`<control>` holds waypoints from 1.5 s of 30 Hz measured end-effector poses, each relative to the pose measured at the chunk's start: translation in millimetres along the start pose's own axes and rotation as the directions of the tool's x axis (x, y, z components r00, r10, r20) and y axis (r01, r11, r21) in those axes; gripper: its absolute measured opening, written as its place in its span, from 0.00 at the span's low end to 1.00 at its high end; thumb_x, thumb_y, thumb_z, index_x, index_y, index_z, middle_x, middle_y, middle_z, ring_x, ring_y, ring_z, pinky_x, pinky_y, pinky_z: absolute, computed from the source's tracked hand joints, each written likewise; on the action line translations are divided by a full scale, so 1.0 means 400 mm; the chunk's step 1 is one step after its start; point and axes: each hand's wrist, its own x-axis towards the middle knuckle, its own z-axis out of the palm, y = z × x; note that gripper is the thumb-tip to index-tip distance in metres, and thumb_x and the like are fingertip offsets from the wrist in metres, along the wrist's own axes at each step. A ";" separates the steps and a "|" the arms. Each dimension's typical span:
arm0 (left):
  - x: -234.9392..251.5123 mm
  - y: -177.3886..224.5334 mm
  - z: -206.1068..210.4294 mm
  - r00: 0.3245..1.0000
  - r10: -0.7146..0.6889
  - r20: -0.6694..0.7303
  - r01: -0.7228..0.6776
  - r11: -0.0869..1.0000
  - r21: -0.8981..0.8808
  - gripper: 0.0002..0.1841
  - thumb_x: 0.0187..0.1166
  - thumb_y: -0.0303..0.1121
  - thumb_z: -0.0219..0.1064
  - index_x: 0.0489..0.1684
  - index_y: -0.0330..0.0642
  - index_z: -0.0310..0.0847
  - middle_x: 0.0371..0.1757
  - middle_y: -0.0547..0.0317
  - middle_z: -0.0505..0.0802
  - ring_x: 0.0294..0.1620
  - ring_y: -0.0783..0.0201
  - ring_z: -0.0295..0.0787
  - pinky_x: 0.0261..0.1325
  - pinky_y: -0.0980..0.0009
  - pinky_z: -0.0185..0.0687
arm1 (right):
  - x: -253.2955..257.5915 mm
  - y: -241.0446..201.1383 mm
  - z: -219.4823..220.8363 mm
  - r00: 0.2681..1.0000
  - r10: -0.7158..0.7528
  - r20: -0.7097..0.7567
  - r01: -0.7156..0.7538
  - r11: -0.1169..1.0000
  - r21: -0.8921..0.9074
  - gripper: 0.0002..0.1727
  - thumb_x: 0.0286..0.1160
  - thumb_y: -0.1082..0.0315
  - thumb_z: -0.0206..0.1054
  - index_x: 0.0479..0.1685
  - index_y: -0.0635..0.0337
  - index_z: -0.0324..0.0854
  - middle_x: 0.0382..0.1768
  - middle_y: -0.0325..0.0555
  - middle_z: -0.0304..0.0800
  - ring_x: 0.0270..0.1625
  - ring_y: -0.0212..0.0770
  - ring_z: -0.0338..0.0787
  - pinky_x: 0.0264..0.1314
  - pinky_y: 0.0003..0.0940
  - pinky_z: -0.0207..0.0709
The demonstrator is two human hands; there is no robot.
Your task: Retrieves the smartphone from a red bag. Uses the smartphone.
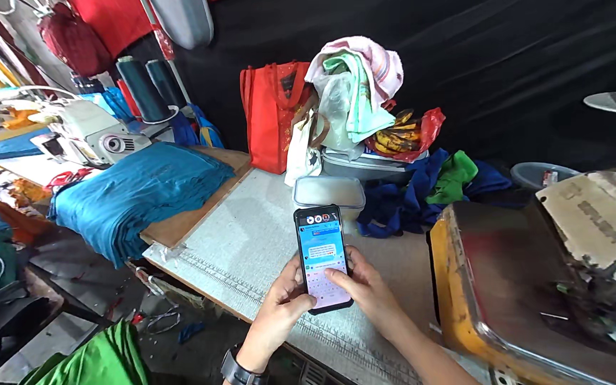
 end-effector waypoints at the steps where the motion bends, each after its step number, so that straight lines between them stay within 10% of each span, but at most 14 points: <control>1: 0.001 0.000 0.000 1.000 -0.002 0.004 0.002 1.000 -0.003 0.35 0.73 0.18 0.55 0.87 0.30 0.52 0.63 0.51 0.91 0.61 0.62 0.91 0.69 0.61 0.86 | 0.001 0.000 0.002 1.000 -0.001 -0.015 0.001 1.000 -0.004 0.22 0.76 0.69 0.69 0.68 0.59 0.73 0.47 0.44 0.95 0.49 0.34 0.95 0.55 0.29 0.89; 10: 0.041 0.041 0.042 0.972 -0.155 -0.178 0.137 0.985 -0.108 0.30 0.73 0.19 0.53 0.80 0.29 0.62 0.61 0.49 0.91 0.60 0.61 0.91 0.66 0.62 0.87 | 0.010 -0.003 -0.007 0.999 -0.018 -0.035 0.020 0.999 0.030 0.22 0.88 0.62 0.47 0.69 0.66 0.74 0.51 0.44 0.92 0.54 0.31 0.92 0.60 0.29 0.86; 17: 0.206 0.035 0.080 0.948 -0.281 -0.152 0.278 0.960 -0.040 0.25 0.70 0.20 0.56 0.70 0.35 0.72 0.57 0.53 0.91 0.57 0.64 0.90 0.61 0.63 0.87 | 0.052 0.003 -0.028 0.917 -0.130 -0.378 0.153 0.988 0.029 0.27 0.85 0.64 0.48 0.75 0.76 0.69 0.59 0.47 0.87 0.58 0.21 0.87 0.65 0.18 0.79; 22: 0.271 -0.002 0.056 0.956 -0.266 0.123 0.269 0.963 -0.012 0.28 0.72 0.19 0.55 0.76 0.37 0.65 0.60 0.56 0.90 0.61 0.66 0.89 0.65 0.65 0.85 | 0.063 -0.007 -0.041 0.847 -0.086 -0.525 0.113 0.993 0.019 0.29 0.84 0.65 0.49 0.78 0.78 0.66 0.66 0.54 0.82 0.63 0.20 0.84 0.68 0.14 0.75; 31: 0.225 -0.028 0.063 0.965 -0.193 0.177 0.223 0.960 -0.168 0.35 0.67 0.15 0.56 0.80 0.34 0.49 0.66 0.59 0.87 0.65 0.68 0.88 0.68 0.64 0.86 | 0.064 0.031 -0.044 0.854 -0.175 -0.490 0.177 0.983 -0.042 0.27 0.72 0.68 0.64 0.70 0.75 0.72 0.52 0.43 0.92 0.51 0.23 0.92 0.55 0.20 0.87; 39: 0.222 -0.037 0.062 0.966 -0.190 0.175 0.228 0.946 -0.229 0.40 0.66 0.14 0.55 0.85 0.31 0.43 0.74 0.49 0.81 0.73 0.62 0.83 0.75 0.61 0.82 | 0.051 0.005 -0.039 0.847 -0.092 -0.523 0.119 0.993 0.018 0.26 0.79 0.68 0.49 0.72 0.79 0.69 0.55 0.44 0.88 0.55 0.18 0.87 0.61 0.14 0.80; 45: 0.221 -0.037 0.060 0.966 -0.187 0.180 0.229 0.942 -0.247 0.40 0.66 0.14 0.56 0.84 0.32 0.44 0.73 0.53 0.82 0.72 0.64 0.83 0.75 0.62 0.82 | 0.053 0.022 -0.042 0.860 -0.130 -0.494 0.153 0.988 0.007 0.26 0.71 0.71 0.55 0.70 0.75 0.70 0.51 0.39 0.91 0.50 0.21 0.91 0.55 0.18 0.86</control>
